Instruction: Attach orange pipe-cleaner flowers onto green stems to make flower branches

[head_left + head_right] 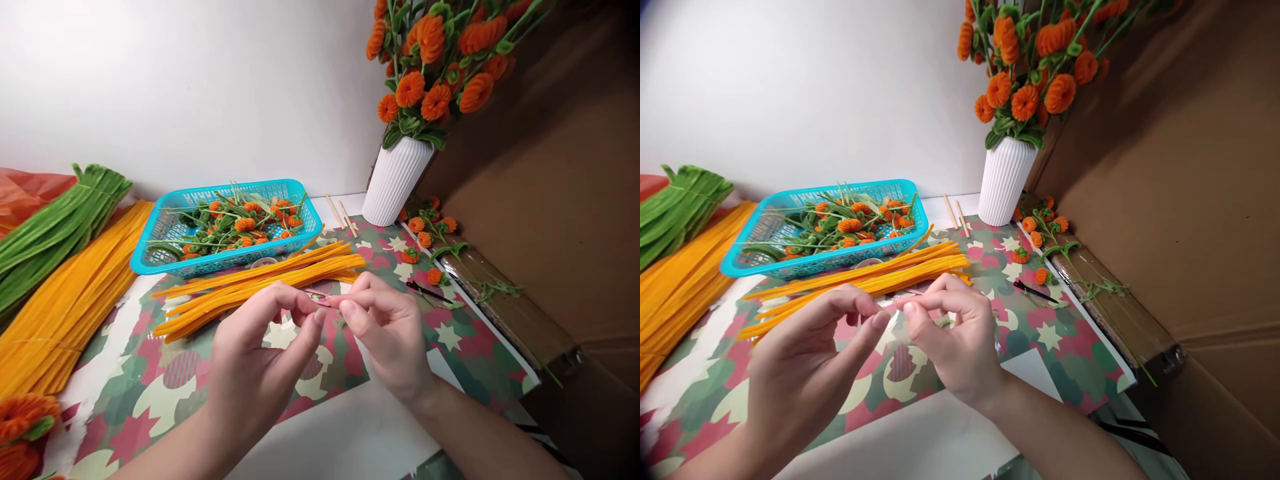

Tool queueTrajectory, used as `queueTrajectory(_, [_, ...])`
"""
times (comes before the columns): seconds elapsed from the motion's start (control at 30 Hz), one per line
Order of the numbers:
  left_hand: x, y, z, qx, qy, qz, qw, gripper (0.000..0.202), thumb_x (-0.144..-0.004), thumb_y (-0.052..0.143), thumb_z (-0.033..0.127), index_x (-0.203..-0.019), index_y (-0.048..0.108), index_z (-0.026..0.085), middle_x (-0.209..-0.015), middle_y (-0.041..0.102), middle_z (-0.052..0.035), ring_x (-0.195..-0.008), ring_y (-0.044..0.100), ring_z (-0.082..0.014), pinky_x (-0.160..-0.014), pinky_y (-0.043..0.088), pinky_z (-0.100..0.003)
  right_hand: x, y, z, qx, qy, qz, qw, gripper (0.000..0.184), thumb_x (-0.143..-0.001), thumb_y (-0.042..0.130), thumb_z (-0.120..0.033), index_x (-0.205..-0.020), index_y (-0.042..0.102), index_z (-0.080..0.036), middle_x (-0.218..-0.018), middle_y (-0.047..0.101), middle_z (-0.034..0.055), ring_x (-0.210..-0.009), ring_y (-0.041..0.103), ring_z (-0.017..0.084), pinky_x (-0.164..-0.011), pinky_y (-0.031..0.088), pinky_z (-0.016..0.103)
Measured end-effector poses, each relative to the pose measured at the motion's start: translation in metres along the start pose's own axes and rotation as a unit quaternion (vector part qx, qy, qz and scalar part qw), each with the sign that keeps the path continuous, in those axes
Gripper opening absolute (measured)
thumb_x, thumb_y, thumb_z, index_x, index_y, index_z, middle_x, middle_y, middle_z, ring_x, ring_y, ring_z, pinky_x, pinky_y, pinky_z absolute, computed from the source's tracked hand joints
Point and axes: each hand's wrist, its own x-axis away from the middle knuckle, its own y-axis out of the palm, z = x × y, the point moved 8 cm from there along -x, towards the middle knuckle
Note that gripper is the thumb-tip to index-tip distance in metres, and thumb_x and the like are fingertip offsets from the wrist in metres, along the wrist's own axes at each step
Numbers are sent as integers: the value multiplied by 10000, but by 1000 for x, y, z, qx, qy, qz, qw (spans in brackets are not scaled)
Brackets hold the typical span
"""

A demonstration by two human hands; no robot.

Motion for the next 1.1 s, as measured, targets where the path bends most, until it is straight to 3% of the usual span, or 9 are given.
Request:
queueTrajectory(0.37, [-2,6,-1,45,-16,-51,998,95,-809,551,222,-721,518,209,-628,525,16,-595,480,-124,-568,415,-264,0,4,7,-32,25,-22,999,140,-751,604,-194,-679,713,-244,-600,506,-21,-594,439,115,-552,355,268])
queueTrajectory(0.53, [-4,14,4,70,-9,-103,992,139,-816,541,223,-680,525,197,-608,550,7,-572,487,-119,-547,424,-251,0,6,11,-55,29,-27,998,155,-704,587,-154,-558,599,-206,-583,475,-27,-576,420,112,-550,342,272])
queueTrajectory(0.93, [-4,19,5,84,-7,-120,989,152,-821,535,223,-672,536,190,-609,574,17,-572,503,-114,-551,413,-244,-1,10,18,-114,36,-53,991,187,-701,610,-132,-545,525,-191,-597,437,-37,-593,411,105,-563,343,251])
queueTrajectory(1.0, [0,27,4,71,-9,-150,986,156,-836,502,225,-689,538,190,-612,574,17,-574,509,-115,-564,418,-247,-4,6,21,-112,45,-39,992,206,-705,609,-142,-532,506,-185,-598,420,-35,-600,399,107,-573,331,255])
queueTrajectory(1.1, [12,49,-2,-15,-3,-254,967,136,-832,487,232,-723,559,195,-672,591,-4,-622,537,-138,-589,428,-267,-12,-4,28,-132,64,7,989,241,-708,615,-172,-513,472,-176,-593,365,-39,-597,352,103,-581,313,252])
